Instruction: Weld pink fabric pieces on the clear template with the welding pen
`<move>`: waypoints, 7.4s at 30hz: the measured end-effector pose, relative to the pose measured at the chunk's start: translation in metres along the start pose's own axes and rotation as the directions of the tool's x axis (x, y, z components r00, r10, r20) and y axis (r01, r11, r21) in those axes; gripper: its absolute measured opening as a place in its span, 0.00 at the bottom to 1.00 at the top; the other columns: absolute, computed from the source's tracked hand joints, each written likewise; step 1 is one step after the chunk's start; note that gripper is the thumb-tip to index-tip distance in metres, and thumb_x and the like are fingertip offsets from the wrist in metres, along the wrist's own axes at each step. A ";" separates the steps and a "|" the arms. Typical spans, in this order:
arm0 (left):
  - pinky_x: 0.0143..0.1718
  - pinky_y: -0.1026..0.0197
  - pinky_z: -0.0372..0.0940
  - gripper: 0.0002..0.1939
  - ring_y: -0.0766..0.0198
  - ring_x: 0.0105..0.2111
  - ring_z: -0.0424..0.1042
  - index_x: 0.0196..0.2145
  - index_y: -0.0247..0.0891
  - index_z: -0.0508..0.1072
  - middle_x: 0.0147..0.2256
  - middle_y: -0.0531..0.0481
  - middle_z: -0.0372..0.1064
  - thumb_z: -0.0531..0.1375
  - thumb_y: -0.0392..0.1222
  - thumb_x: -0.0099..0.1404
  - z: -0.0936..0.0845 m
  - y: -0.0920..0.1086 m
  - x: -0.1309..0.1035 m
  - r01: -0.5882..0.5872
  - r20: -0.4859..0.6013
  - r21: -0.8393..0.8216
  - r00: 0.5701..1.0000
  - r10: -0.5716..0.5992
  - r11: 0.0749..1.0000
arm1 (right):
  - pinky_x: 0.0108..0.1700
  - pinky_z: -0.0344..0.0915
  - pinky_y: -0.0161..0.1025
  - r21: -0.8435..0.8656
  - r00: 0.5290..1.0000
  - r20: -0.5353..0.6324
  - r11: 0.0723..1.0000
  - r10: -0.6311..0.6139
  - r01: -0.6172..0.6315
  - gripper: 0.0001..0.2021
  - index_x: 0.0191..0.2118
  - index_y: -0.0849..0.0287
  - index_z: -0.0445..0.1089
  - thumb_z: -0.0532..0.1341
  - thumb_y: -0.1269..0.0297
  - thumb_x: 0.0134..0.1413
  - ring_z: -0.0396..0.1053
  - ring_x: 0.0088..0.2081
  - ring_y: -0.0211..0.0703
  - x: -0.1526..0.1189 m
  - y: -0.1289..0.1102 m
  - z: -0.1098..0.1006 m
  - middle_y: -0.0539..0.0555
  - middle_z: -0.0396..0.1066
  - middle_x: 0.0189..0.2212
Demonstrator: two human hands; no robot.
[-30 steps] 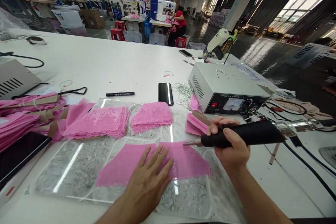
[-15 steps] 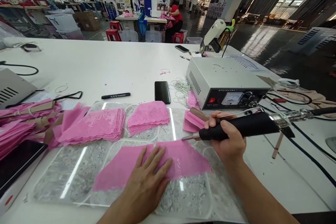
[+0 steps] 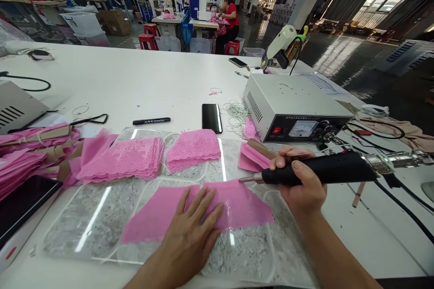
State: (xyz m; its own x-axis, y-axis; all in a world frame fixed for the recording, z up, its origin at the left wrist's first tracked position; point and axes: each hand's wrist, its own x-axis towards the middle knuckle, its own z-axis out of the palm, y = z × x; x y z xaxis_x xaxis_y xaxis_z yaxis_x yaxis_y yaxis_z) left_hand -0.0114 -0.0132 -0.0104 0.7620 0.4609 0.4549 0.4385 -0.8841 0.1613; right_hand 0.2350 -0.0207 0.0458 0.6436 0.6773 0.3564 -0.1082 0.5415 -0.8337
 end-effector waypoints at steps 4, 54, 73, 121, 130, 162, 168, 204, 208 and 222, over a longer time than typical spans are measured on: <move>0.65 0.43 0.45 0.17 0.51 0.62 0.58 0.55 0.38 0.70 0.59 0.42 0.64 0.52 0.39 0.72 0.000 0.000 0.000 0.002 0.001 0.006 1.000 -0.002 1.000 | 0.28 0.67 0.40 -0.017 1.000 0.024 1.000 -0.003 0.004 0.04 0.30 0.56 0.71 0.63 0.65 0.45 0.64 0.25 0.35 -0.001 0.000 -0.001 0.50 0.68 0.31; 0.54 0.51 0.64 0.12 0.55 0.50 0.71 0.47 0.32 0.72 0.48 0.41 0.74 0.55 0.35 0.68 -0.035 0.001 -0.028 -0.111 -0.008 -0.243 0.994 0.113 0.964 | 0.28 0.68 0.40 -0.044 0.974 0.195 0.993 0.117 -0.111 0.03 0.30 0.55 0.69 0.62 0.64 0.46 0.63 0.25 0.35 -0.043 0.010 0.051 0.49 0.66 0.30; 0.55 0.53 0.62 0.11 0.57 0.50 0.71 0.47 0.33 0.72 0.47 0.43 0.75 0.56 0.36 0.68 -0.037 0.002 -0.029 -0.119 0.008 -0.255 0.992 0.126 0.960 | 0.24 0.66 0.37 -0.019 0.950 0.267 0.987 0.159 -0.160 0.04 0.30 0.56 0.70 0.62 0.63 0.48 0.62 0.23 0.34 -0.052 0.000 0.048 0.50 0.64 0.27; 0.62 0.42 0.56 0.19 0.49 0.62 0.60 0.57 0.36 0.68 0.60 0.44 0.64 0.50 0.45 0.74 -0.007 -0.009 -0.011 0.071 0.050 0.034 0.996 -0.073 0.997 | 0.28 0.67 0.38 0.000 1.000 -0.011 1.000 -0.019 0.019 0.03 0.29 0.58 0.70 0.60 0.67 0.44 0.63 0.26 0.34 -0.023 0.005 0.028 0.50 0.66 0.30; 0.62 0.43 0.56 0.19 0.50 0.62 0.60 0.56 0.37 0.69 0.59 0.45 0.65 0.50 0.44 0.74 -0.010 -0.008 -0.009 0.071 0.042 0.043 0.996 -0.073 0.997 | 0.27 0.67 0.39 -0.040 0.998 0.019 0.997 -0.061 0.062 0.03 0.29 0.58 0.69 0.61 0.68 0.44 0.63 0.25 0.35 -0.023 0.004 0.020 0.50 0.66 0.29; 0.66 0.44 0.44 0.19 0.50 0.63 0.57 0.58 0.37 0.67 0.59 0.43 0.64 0.53 0.39 0.71 -0.007 -0.016 -0.010 -0.001 0.016 0.071 1.000 0.000 0.997 | 0.26 0.66 0.41 -0.122 0.988 -0.095 0.987 -0.119 0.107 0.04 0.28 0.58 0.69 0.61 0.65 0.43 0.62 0.24 0.34 -0.022 -0.019 -0.015 0.50 0.66 0.30; 0.66 0.44 0.45 0.19 0.50 0.63 0.57 0.58 0.37 0.67 0.60 0.43 0.64 0.53 0.39 0.70 -0.008 -0.016 -0.011 0.005 0.026 0.071 1.000 -0.007 0.997 | 0.27 0.67 0.41 -0.117 0.990 -0.064 0.986 -0.125 0.117 0.03 0.29 0.57 0.69 0.61 0.65 0.45 0.62 0.24 0.34 -0.023 -0.015 -0.012 0.50 0.66 0.30; 0.68 0.47 0.39 0.20 0.51 0.66 0.52 0.58 0.36 0.66 0.61 0.43 0.62 0.54 0.40 0.70 -0.007 -0.022 -0.009 -0.062 0.019 0.100 0.998 0.061 0.993 | 0.26 0.67 0.39 -0.143 0.984 -0.127 0.984 -0.122 0.103 0.03 0.28 0.58 0.70 0.61 0.66 0.44 0.63 0.24 0.34 -0.031 -0.042 -0.040 0.50 0.66 0.29; 0.68 0.46 0.40 0.20 0.51 0.65 0.53 0.58 0.36 0.67 0.61 0.43 0.62 0.53 0.40 0.71 -0.007 -0.022 -0.009 -0.054 0.015 0.097 0.998 0.053 0.994 | 0.25 0.67 0.38 -0.171 0.984 -0.109 0.978 -0.142 0.122 0.04 0.29 0.59 0.70 0.61 0.67 0.43 0.63 0.24 0.34 -0.034 -0.048 -0.046 0.51 0.67 0.29; 0.68 0.46 0.39 0.19 0.50 0.66 0.51 0.58 0.34 0.67 0.61 0.41 0.62 0.53 0.39 0.71 -0.008 -0.022 -0.007 -0.081 0.001 0.102 0.997 0.081 0.992 | 0.26 0.66 0.39 -0.205 0.987 -0.045 0.968 -0.156 0.144 0.03 0.30 0.58 0.70 0.61 0.67 0.45 0.64 0.25 0.35 -0.034 -0.044 -0.051 0.51 0.67 0.29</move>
State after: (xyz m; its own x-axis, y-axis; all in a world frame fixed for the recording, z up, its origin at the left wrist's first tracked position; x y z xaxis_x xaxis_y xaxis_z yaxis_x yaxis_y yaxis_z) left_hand -0.0302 0.0023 -0.0100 0.7957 0.3880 0.4651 0.4220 -0.9059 0.0338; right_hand 0.2561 -0.0927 0.0490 0.6863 0.5610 0.4628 0.1429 0.5199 -0.8422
